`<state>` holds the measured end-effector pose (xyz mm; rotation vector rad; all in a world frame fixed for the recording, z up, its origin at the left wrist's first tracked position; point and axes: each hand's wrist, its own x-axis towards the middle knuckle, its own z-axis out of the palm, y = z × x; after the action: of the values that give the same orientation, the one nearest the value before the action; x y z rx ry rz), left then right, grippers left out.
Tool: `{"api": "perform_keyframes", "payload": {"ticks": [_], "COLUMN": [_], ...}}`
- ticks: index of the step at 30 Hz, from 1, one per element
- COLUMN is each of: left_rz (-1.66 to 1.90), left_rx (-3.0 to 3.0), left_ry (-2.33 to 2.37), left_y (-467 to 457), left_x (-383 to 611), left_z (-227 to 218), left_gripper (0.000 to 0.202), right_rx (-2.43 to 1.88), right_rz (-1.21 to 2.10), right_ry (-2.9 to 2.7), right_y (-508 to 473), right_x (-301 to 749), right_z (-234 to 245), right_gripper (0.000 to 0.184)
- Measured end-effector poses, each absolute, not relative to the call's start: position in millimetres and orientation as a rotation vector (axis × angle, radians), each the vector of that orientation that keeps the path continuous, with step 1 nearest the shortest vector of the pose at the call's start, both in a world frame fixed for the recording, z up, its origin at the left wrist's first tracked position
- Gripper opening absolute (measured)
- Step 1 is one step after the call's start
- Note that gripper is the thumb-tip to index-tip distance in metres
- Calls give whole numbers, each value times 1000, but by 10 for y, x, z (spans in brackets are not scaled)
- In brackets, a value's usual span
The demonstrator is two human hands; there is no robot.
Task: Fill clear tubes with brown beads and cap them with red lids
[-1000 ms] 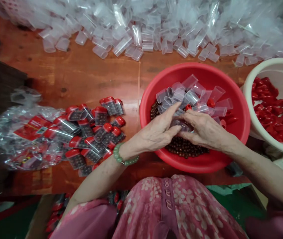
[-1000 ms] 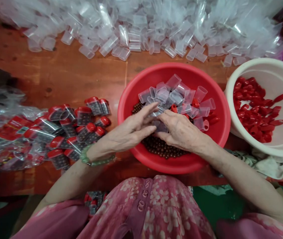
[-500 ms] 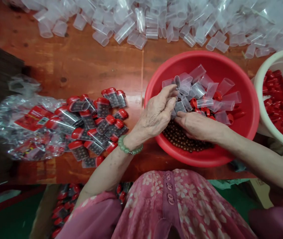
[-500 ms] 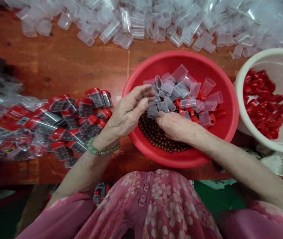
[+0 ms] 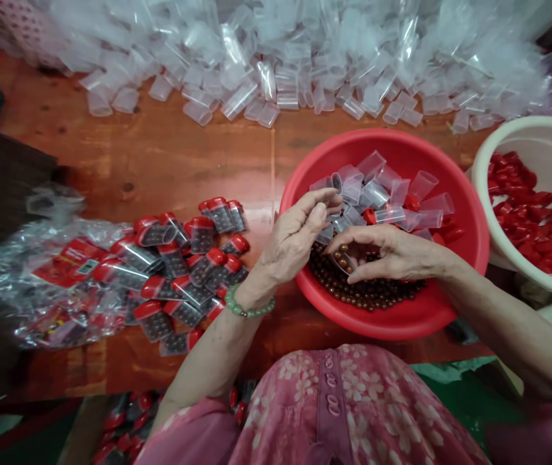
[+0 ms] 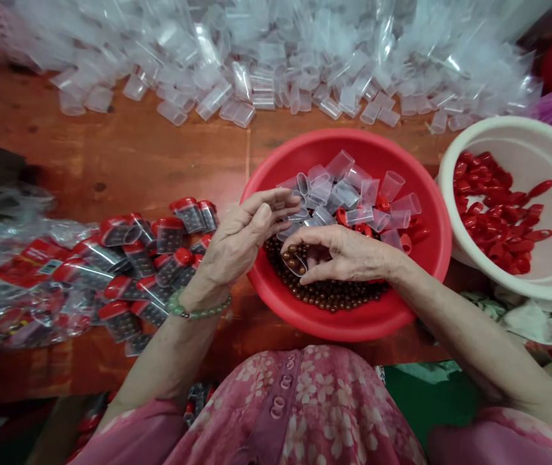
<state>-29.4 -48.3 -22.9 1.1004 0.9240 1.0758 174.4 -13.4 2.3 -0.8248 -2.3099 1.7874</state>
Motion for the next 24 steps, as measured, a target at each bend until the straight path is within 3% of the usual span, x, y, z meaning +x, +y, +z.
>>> {"api": "perform_keyframes", "payload": {"ticks": [9,19,24], "left_rz": [920,758,755], "left_rx": [1246,1418,1517], "left_ry": [739,719,770], "left_y": [-507,-445,-402], "left_x": [-432,-416,-365], "left_z": [-199,-192,-184], "left_gripper": [41,76,65], "right_rx": [-798,-800,-752], "right_rz": [1527,1608,1626], "right_ry": [-2308,-2163,-2126], "right_y": [-58,-20,9], "right_x": [1824,1873,1855], "right_z": [-18,53,88], "right_gripper": [34,43,46]}}
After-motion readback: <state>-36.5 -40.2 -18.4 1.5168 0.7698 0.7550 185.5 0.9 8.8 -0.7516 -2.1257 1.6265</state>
